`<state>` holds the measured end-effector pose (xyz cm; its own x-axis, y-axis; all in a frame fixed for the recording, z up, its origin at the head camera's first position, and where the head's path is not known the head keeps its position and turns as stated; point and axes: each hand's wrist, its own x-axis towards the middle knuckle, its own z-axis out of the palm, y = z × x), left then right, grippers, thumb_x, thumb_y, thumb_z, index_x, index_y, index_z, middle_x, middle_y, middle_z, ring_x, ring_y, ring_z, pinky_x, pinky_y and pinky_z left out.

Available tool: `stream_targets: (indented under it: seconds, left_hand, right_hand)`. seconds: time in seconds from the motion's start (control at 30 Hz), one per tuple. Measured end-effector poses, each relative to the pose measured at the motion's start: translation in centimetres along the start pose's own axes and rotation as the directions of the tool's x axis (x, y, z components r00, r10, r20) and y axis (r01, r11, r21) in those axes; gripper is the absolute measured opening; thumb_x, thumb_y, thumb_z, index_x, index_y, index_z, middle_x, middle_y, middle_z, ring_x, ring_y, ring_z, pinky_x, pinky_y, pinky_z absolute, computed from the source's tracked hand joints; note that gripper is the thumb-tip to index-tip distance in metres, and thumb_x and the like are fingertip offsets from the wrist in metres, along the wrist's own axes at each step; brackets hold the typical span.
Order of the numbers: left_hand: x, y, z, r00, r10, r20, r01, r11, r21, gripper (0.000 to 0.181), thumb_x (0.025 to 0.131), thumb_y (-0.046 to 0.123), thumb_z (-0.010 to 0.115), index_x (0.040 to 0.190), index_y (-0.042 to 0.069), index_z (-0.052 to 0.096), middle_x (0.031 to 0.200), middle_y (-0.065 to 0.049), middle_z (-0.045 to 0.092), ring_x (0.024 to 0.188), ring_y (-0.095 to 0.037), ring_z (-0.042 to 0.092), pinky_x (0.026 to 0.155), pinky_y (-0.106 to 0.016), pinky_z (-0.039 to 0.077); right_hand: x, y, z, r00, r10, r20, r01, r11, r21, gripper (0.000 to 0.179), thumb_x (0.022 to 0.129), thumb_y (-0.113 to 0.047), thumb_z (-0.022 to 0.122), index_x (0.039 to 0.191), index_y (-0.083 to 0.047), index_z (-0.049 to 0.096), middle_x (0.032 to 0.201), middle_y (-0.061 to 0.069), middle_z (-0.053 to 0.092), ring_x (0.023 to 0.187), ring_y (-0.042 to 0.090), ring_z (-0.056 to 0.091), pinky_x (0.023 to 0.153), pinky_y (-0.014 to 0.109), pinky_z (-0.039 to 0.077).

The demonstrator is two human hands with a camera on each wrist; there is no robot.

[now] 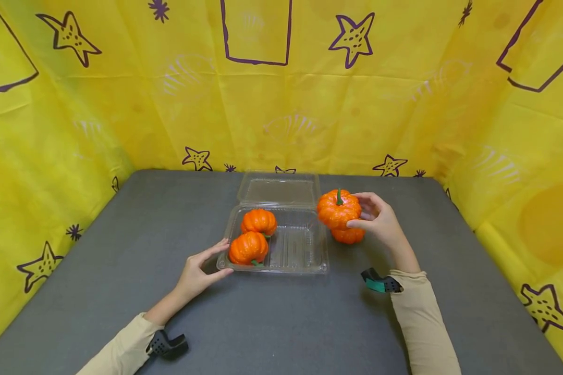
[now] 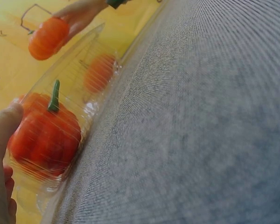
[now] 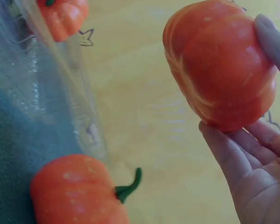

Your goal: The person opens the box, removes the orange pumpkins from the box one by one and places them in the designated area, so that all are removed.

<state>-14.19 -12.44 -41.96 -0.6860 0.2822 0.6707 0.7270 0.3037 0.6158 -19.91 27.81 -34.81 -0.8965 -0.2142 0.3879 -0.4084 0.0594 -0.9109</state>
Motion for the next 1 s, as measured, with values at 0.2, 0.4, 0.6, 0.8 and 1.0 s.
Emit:
stream_targets:
  seconds: [0.2, 0.4, 0.6, 0.8, 1.0]
  left_hand:
    - [0.0, 0.0, -0.1, 1.0, -0.015, 0.004, 0.015, 1.0, -0.004, 0.05, 0.057, -0.006, 0.08, 0.103, -0.013, 0.058, 0.109, -0.028, 0.056, 0.104, -0.04, 0.051, 0.094, -0.03, 0.036]
    - [0.0, 0.0, -0.1, 1.0, 0.005, -0.006, -0.005, 1.0, -0.002, 0.051, 0.055, -0.008, 0.08, 0.102, -0.013, 0.059, 0.107, -0.029, 0.056, 0.102, -0.041, 0.052, 0.094, -0.03, 0.036]
    - [-0.1, 0.0, 0.0, 1.0, -0.012, -0.003, 0.012, 1.0, -0.001, 0.051, 0.056, -0.007, 0.08, 0.103, -0.012, 0.059, 0.109, -0.028, 0.056, 0.103, -0.04, 0.052, 0.094, -0.029, 0.036]
    - [0.0, 0.0, 0.0, 1.0, -0.011, -0.004, 0.011, 1.0, 0.001, 0.052, 0.056, -0.007, 0.08, 0.103, -0.012, 0.059, 0.109, -0.028, 0.056, 0.103, -0.04, 0.052, 0.095, -0.029, 0.036]
    - [0.0, 0.0, 0.0, 1.0, -0.015, 0.0, 0.015, 1.0, 0.001, 0.051, 0.056, -0.007, 0.08, 0.103, -0.012, 0.059, 0.109, -0.028, 0.056, 0.103, -0.04, 0.052, 0.095, -0.029, 0.036]
  right_hand:
    - [-0.2, -0.9, -0.4, 1.0, 0.022, -0.006, -0.023, 1.0, -0.01, 0.047, 0.072, 0.016, 0.064, 0.111, -0.008, 0.054, 0.106, -0.004, 0.057, 0.094, 0.007, 0.056, 0.078, 0.015, 0.045]
    - [-0.1, -1.0, -0.9, 0.999, 0.044, 0.007, -0.044, 0.999, -0.025, 0.046, 0.072, 0.015, 0.065, 0.111, -0.008, 0.054, 0.106, -0.007, 0.059, 0.096, 0.006, 0.056, 0.079, 0.016, 0.044]
    - [-0.2, -0.5, -1.8, 0.998, 0.066, 0.016, -0.066, 0.998, 0.009, 0.046, 0.073, 0.016, 0.064, 0.111, -0.007, 0.053, 0.107, -0.005, 0.059, 0.095, 0.008, 0.058, 0.076, 0.018, 0.046]
    - [-0.3, 0.1, -2.7, 0.997, 0.061, 0.041, -0.063, 0.997, 0.054, 0.047, 0.073, 0.019, 0.061, 0.11, -0.006, 0.05, 0.109, -0.003, 0.057, 0.095, 0.009, 0.057, 0.076, 0.019, 0.047]
    - [-0.7, 0.4, -4.0, 0.996, 0.091, 0.012, -0.092, 0.99, 0.107, 0.041, 0.075, 0.019, 0.059, 0.105, -0.008, 0.051, 0.103, -0.002, 0.059, 0.09, 0.009, 0.06, 0.069, 0.021, 0.05]
